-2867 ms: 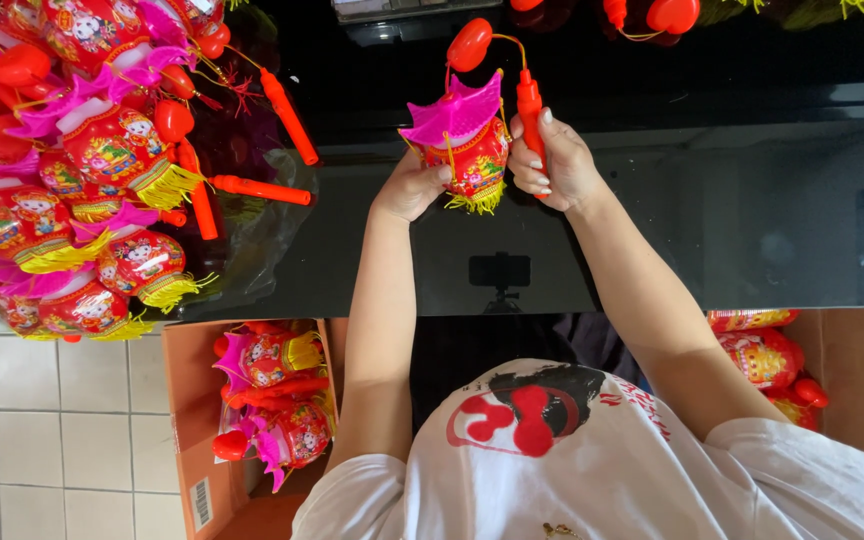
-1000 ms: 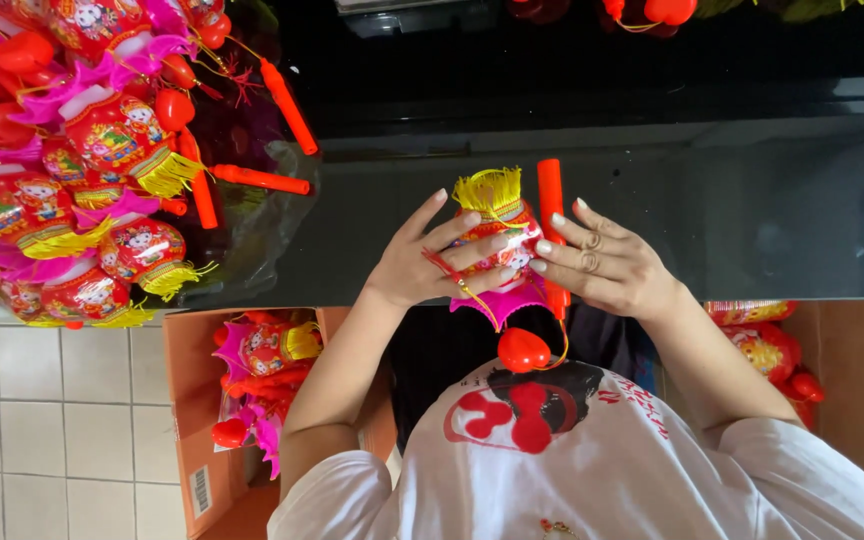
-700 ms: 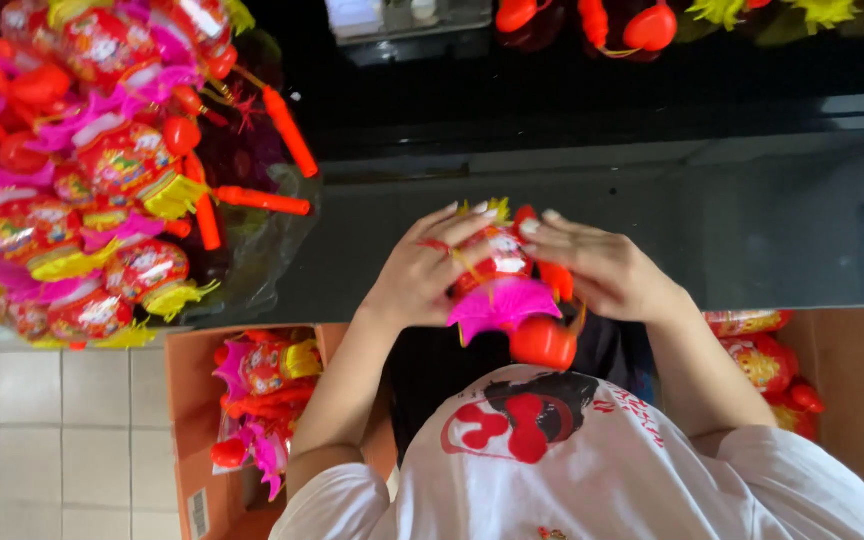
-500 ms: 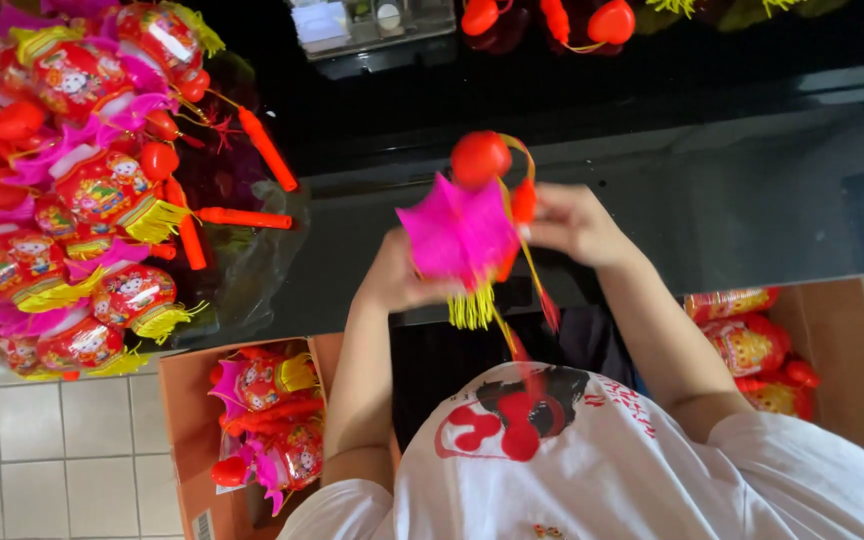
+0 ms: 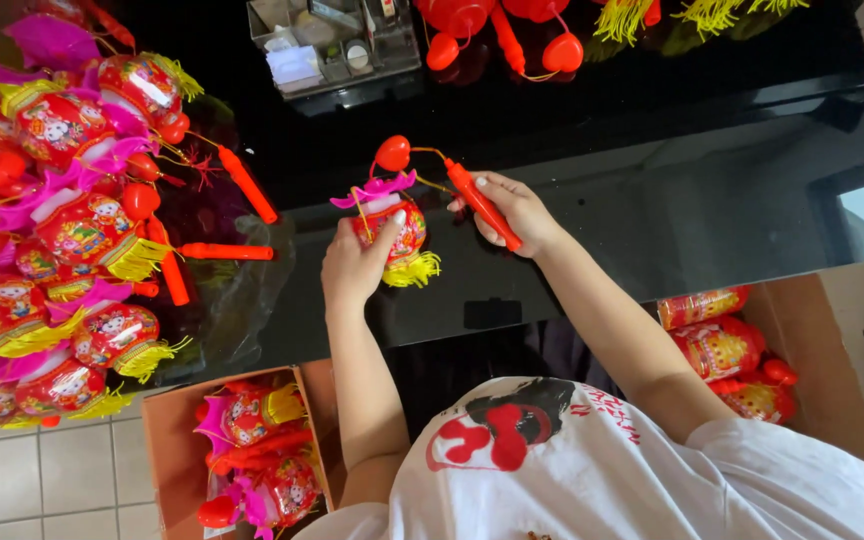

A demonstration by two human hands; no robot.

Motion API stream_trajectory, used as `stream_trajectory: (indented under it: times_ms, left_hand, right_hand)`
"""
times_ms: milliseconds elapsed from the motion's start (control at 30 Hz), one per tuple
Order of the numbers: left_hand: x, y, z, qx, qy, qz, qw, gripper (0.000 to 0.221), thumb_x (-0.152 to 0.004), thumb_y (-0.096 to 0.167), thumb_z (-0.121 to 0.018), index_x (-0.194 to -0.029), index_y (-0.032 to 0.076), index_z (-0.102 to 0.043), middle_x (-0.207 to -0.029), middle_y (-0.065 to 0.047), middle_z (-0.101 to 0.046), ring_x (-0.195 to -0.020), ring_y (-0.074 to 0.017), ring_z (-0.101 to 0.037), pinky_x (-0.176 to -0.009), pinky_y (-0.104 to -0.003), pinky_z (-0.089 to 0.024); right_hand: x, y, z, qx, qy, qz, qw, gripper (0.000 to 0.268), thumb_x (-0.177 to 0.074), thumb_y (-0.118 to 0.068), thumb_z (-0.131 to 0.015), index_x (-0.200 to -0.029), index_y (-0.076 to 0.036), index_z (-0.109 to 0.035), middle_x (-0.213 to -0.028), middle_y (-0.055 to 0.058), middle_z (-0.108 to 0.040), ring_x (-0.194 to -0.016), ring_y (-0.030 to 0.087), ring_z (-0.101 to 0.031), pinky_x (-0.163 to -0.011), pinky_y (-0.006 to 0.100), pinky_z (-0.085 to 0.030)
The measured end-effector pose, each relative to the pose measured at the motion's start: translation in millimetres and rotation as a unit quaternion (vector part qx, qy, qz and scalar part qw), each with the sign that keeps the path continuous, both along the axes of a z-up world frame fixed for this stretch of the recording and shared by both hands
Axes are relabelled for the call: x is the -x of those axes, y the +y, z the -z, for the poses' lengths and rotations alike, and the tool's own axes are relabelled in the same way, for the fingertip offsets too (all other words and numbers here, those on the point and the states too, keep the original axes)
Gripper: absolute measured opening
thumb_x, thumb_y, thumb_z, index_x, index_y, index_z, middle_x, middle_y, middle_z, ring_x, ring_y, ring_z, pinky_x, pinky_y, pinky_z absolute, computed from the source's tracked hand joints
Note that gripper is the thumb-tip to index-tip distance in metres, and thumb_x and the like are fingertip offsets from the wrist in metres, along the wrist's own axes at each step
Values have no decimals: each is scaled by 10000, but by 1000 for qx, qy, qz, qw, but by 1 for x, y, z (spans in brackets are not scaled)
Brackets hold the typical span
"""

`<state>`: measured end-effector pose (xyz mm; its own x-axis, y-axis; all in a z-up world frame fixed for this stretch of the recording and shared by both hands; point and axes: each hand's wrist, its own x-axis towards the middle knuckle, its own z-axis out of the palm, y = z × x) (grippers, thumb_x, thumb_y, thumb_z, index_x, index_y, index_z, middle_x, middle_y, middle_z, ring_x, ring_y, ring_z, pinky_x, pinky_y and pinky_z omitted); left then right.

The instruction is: Assembling small decorative Chinese lanterns by inserting batteries into handles and attaching them to the lantern bodies.

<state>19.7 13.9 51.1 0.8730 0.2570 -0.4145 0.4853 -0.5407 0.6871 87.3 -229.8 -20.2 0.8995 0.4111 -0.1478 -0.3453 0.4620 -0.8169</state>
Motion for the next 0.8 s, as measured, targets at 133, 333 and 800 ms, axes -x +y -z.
stream_trajectory:
  times_ms: [133,333,800]
  left_hand:
    - [7,0,-5,-46,2,-2,999,908,-811,847,-604,-1305,87,-562,-1291,-183,-653,-1258,-386,-608,-1115,-525,-422]
    - [18,-30,42,-161,-434,-63,884,487,-814,433,-826,-1113,115,-610,-1079,-130,-587,-1009,-383,-639,-871,-504,-528]
    - [-73,-96,92,514,-167,32,841,453,-989,257,-771,-1360,48,-616,-1239,-137,-701,-1098,-226,-706,-952,-416,-607]
  right_hand:
    - [3,2,-6,3,-6,9,1000,348,-1050,-111,-505,-1305,121,-551,-881,246,-668,-340,113,-478,-247,203,-342]
    - [4,1,6,17,6,32,999,264,-1069,-155,-541,-1146,91,-595,-687,182,-577,-307,125,-424,-227,228,-306]
    - [8,-25,0,106,-155,12,982,429,-1050,13,-499,-1476,-26,-540,-755,180,-603,-397,153,-521,-316,197,-358]
